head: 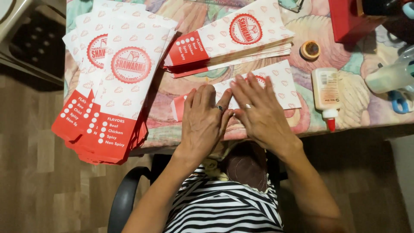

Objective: Applying glue to the edges of paper shawarma wrappers and folding them to create sleeves.

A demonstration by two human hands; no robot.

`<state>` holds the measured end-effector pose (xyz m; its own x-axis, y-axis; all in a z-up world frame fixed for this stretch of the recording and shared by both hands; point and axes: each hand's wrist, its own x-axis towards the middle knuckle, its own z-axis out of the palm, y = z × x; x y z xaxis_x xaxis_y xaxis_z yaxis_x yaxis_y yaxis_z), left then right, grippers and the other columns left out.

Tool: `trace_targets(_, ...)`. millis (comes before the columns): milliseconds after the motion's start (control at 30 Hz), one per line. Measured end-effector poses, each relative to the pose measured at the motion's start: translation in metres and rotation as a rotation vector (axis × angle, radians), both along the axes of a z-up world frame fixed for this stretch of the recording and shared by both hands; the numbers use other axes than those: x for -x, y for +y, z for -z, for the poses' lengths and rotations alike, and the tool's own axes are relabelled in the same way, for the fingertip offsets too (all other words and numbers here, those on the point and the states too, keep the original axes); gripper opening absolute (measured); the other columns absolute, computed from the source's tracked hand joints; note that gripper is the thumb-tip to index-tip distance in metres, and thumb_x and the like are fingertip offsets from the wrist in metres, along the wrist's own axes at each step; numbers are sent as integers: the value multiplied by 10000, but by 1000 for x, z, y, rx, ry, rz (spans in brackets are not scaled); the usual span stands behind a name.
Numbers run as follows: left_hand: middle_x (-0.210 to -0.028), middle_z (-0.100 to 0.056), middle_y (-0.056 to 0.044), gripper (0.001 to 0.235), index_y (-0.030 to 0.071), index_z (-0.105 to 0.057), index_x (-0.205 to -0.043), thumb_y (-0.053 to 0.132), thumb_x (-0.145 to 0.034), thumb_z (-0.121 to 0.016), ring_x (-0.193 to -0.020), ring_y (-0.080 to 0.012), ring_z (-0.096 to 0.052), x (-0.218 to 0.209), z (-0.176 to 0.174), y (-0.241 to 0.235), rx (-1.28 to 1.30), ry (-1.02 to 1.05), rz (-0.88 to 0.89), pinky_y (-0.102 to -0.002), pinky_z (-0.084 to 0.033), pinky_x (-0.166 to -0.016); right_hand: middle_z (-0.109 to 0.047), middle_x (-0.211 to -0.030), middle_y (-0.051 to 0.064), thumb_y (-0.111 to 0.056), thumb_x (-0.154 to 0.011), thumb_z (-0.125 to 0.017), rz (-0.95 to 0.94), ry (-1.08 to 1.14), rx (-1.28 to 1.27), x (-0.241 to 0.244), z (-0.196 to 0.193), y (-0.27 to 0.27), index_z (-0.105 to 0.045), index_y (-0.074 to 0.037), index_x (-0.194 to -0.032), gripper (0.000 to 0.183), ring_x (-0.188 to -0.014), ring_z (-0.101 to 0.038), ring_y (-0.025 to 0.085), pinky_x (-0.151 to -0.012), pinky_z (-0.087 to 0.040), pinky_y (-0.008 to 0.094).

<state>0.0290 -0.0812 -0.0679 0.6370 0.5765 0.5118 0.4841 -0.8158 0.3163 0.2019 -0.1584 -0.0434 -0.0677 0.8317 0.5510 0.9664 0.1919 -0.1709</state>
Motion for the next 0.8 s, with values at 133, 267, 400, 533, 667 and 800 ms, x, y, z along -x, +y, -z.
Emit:
trace_targets(133,-1299,-492,-141,452,192,-582,-1444,392,-1051,-482,-1383,-363,-455,9,9,0,53,109,-24,-559,-312,-1155,-329,-1665,191,-460,-1093,-302,17,-128,498,-22,-6,1,-322,-136,-1632,629,-1534,-262,432,-1205,-154,681)
trace_targets(267,-1681,-317,-140,591,105,-367,-1615,384,-1095,-326,-1583,-314,-175,39,-13,-8,218,326,-112,-533,-64,-1246,-232,-1689,273,-409,-1083,-354,163,-62,542,-57,-11,-14,-304,-63,-1644,661,-1537,-185,490,-1206,-125,670)
trace_targets(400,-1722,-238,-136,576,73,-293,-1641,300,-1113,-308,-1591,-309,-129,60,-10,-14,223,299,-219,-508,-38,-1252,-202,-1708,240,-344,-1101,-363,155,-28,466,-65,7,-18,-250,-78,-1661,630,-1546,-154,483,-1215,-105,668)
trace_targets(533,-1642,-273,-296,691,-11,-270,-1619,36,-957,-464,-1536,-460,-201,49,-26,-24,276,232,-314,-576,-206,-1207,-144,-1731,182,-400,-1090,-345,156,-78,460,-71,14,-17,-199,-127,-1676,663,-1570,-119,431,-1223,-111,649)
trace_targets(667,-1460,-528,-328,436,-32,-590,-1403,78,-982,-621,-1377,-515,-503,19,-20,-24,-130,-39,-111,-594,-430,-1128,-146,-1720,201,-434,-1091,-332,140,-112,445,-73,17,-18,-166,-108,-1679,693,-1563,-145,436,-1221,-132,649)
trace_targets(800,-1514,-523,-248,739,-7,-537,-1451,571,-990,-537,-1458,-405,-448,8,1,-30,17,3,20,-553,-311,-1218,-153,-1714,207,-485,-1077,-339,150,-60,491,-73,7,-16,-170,-125,-1673,716,-1559,-133,447,-1218,-112,659)
